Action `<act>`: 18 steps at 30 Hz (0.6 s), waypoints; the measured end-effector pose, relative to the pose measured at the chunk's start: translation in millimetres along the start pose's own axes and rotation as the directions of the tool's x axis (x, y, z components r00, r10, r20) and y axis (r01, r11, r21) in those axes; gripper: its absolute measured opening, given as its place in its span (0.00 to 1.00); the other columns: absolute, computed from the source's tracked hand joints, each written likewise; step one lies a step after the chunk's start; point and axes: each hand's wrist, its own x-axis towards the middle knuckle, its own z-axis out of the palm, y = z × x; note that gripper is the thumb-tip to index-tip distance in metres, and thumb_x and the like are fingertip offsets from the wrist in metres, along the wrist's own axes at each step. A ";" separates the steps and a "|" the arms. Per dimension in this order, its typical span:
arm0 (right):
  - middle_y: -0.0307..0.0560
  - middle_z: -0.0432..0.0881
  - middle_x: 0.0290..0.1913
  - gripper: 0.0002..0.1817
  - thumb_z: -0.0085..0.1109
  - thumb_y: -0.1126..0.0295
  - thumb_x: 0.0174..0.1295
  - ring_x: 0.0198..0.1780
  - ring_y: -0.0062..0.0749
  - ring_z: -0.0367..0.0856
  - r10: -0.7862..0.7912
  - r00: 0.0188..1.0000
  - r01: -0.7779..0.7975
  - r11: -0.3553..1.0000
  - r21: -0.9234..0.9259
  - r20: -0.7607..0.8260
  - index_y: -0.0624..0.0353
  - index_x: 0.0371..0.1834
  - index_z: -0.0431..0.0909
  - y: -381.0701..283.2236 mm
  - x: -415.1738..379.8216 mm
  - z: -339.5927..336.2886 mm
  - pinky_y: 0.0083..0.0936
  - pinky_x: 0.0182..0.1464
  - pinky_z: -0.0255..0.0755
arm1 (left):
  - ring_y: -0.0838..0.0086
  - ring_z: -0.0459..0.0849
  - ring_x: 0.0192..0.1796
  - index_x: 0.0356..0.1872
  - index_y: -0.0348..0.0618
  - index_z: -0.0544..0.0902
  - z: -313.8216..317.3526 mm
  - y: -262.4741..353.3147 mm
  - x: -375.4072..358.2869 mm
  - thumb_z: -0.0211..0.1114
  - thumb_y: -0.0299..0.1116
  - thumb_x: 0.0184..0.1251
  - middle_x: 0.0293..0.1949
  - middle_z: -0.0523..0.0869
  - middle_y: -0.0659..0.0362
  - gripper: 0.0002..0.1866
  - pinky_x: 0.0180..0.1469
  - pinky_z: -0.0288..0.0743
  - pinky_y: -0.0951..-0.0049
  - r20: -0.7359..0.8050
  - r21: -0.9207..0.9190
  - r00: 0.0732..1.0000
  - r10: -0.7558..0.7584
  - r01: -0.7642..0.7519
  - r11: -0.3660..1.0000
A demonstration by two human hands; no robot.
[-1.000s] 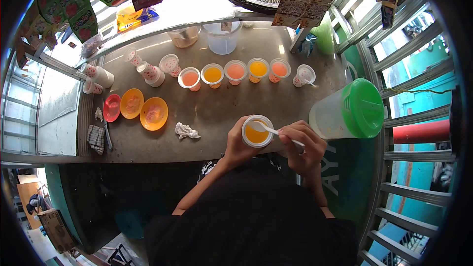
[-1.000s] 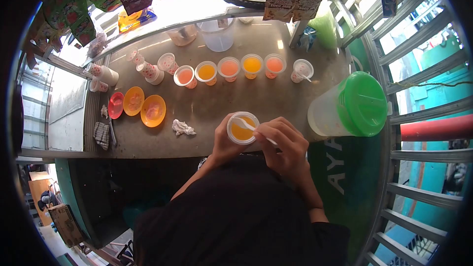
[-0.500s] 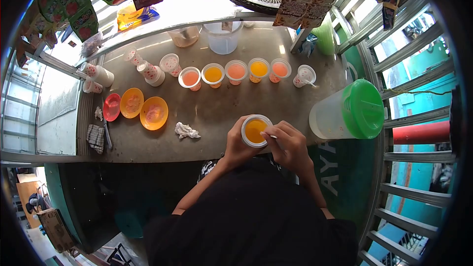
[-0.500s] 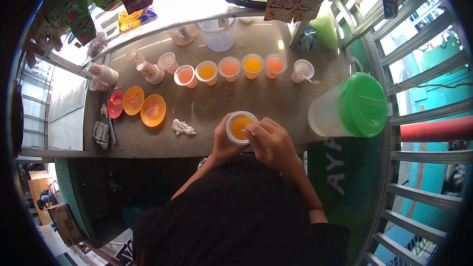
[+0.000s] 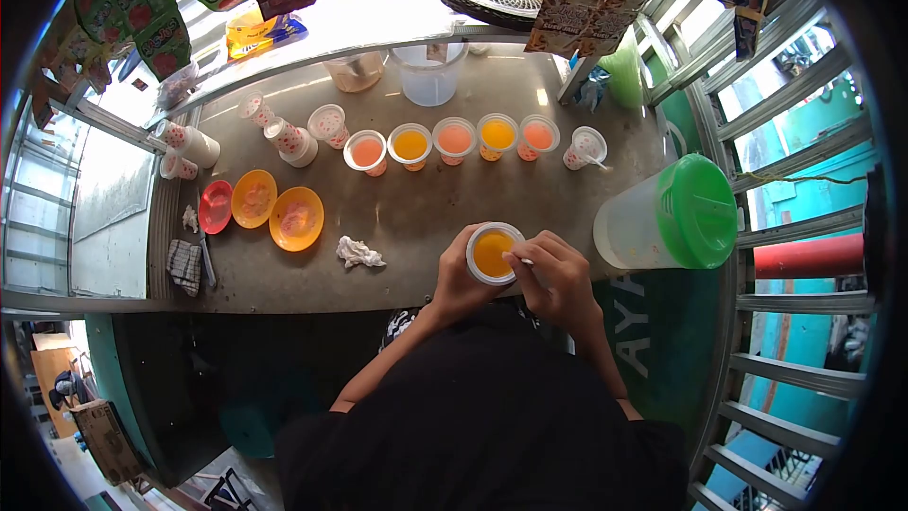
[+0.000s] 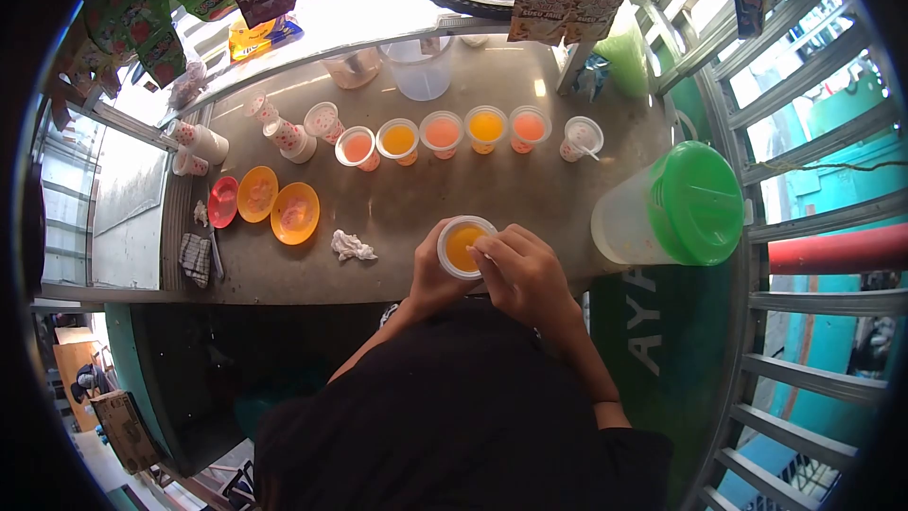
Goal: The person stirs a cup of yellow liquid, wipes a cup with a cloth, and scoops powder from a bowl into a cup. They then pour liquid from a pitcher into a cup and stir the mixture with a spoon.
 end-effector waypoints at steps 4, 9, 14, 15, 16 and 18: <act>0.51 0.83 0.32 0.05 0.66 0.82 0.56 0.32 0.41 0.83 -0.020 1.000 0.019 0.996 0.082 0.004 0.64 0.35 0.82 -2.2 1.4 1.8 0.31 0.35 0.76 | 0.66 0.87 0.47 0.51 0.36 0.78 -0.5 -1.9 -0.3 0.80 0.28 0.47 0.45 0.85 0.52 0.28 0.49 0.80 0.69 0.009 -0.005 1.000 -0.015 0.015 1.000; 0.51 0.83 0.30 0.06 0.67 0.81 0.55 0.31 0.41 0.82 -0.078 0.996 0.079 0.996 0.044 -0.039 0.64 0.35 0.82 0.7 2.9 4.1 0.31 0.34 0.76 | 0.66 0.87 0.47 0.51 0.35 0.78 -1.4 -2.4 -0.1 0.80 0.28 0.47 0.45 0.85 0.52 0.28 0.49 0.80 0.69 -0.008 -0.007 1.000 -0.027 0.027 1.000; 0.52 0.83 0.31 0.07 0.67 0.82 0.55 0.31 0.42 0.83 -0.025 1.000 0.024 0.999 0.026 0.006 0.64 0.37 0.82 3.0 -0.5 3.0 0.31 0.34 0.76 | 0.67 0.87 0.47 0.51 0.35 0.78 -1.7 -3.4 -0.6 0.80 0.28 0.47 0.45 0.85 0.52 0.28 0.49 0.80 0.69 -0.017 0.006 1.000 -0.017 0.017 1.000; 0.52 0.83 0.31 0.07 0.67 0.82 0.55 0.31 0.42 0.83 -0.024 1.000 0.023 0.999 0.026 0.006 0.64 0.37 0.82 2.6 -0.5 3.1 0.31 0.34 0.76 | 0.67 0.87 0.46 0.51 0.35 0.78 -1.6 -2.9 -0.7 0.80 0.28 0.47 0.45 0.85 0.52 0.28 0.49 0.80 0.69 -0.012 0.000 1.000 -0.026 0.026 1.000; 0.51 0.82 0.31 0.07 0.66 0.80 0.56 0.31 0.42 0.82 -0.035 0.999 0.034 0.998 0.058 0.006 0.64 0.37 0.81 1.9 -0.4 3.7 0.32 0.35 0.76 | 0.67 0.87 0.46 0.51 0.35 0.78 -1.6 -2.7 -0.8 0.80 0.28 0.47 0.45 0.85 0.52 0.28 0.49 0.80 0.70 -0.007 -0.006 0.999 -0.034 0.034 0.999; 0.50 0.81 0.31 0.07 0.66 0.79 0.57 0.32 0.42 0.80 -0.045 0.999 0.044 0.995 0.090 0.005 0.64 0.38 0.80 1.2 0.0 5.2 0.34 0.35 0.75 | 0.67 0.87 0.46 0.51 0.35 0.78 -1.9 -4.3 -0.8 0.80 0.27 0.47 0.45 0.85 0.52 0.28 0.49 0.80 0.70 -0.008 -0.009 0.999 -0.036 0.036 0.999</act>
